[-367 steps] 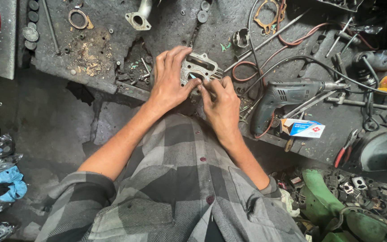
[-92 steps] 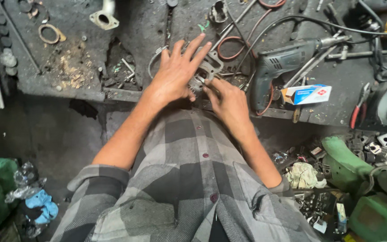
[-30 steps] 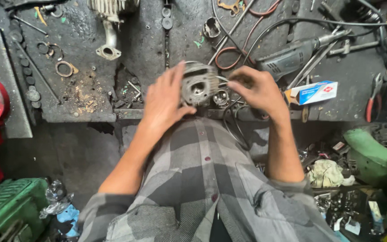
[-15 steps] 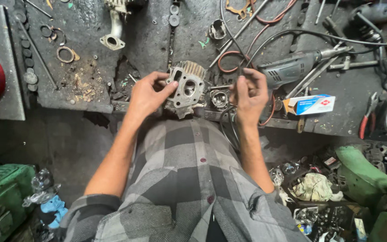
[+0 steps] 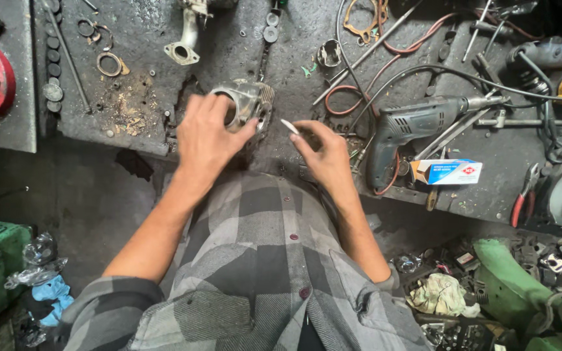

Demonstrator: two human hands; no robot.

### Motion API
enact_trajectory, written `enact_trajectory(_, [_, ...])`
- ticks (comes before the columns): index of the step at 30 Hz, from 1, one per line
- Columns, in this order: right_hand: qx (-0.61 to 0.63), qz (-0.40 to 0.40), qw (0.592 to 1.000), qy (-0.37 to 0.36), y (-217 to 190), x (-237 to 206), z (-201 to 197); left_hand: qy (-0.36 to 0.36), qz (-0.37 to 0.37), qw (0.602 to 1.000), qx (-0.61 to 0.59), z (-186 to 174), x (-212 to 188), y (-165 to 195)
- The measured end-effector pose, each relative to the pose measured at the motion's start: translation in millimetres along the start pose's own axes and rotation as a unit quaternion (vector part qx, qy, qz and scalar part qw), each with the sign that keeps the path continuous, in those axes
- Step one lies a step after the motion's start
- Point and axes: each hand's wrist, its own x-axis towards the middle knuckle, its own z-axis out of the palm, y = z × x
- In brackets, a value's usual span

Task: The person works at a cluttered repair workbench fitting a small metal component into a motorcycle engine cylinder head. They hold the head with one hand while pressing and seating the part with the other, repositioning the head and checking the fit by hand throughout.

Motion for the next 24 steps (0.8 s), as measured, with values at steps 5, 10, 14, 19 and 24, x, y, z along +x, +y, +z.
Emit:
enact_trajectory(5, [-0.109, -0.021, 0.992, -0.068, -14, 20, 9, 0.069, 0.094, 0.983, -0.141, 28, 17, -19])
enact_trajectory(10, [-0.149, -0.067, 0.983, -0.086, -18, 38, 19, 0.012, 0.097, 0.976, -0.196, 44, 32, -30])
enact_trajectory(14, [-0.246, -0.083, 0.966, -0.002, -23, 40, 23, 0.000, 0.048, 0.980, -0.191, 49, 43, -24])
enact_trajectory(19, [-0.296, -0.095, 0.949, -0.047, -31, 49, 21, -0.022, -0.017, 0.986, -0.163, 52, 54, -16])
enact_trajectory(24, [-0.340, -0.086, 0.936, 0.004, -36, 57, 25, -0.020, -0.030, 0.989, -0.142, 54, 66, -12])
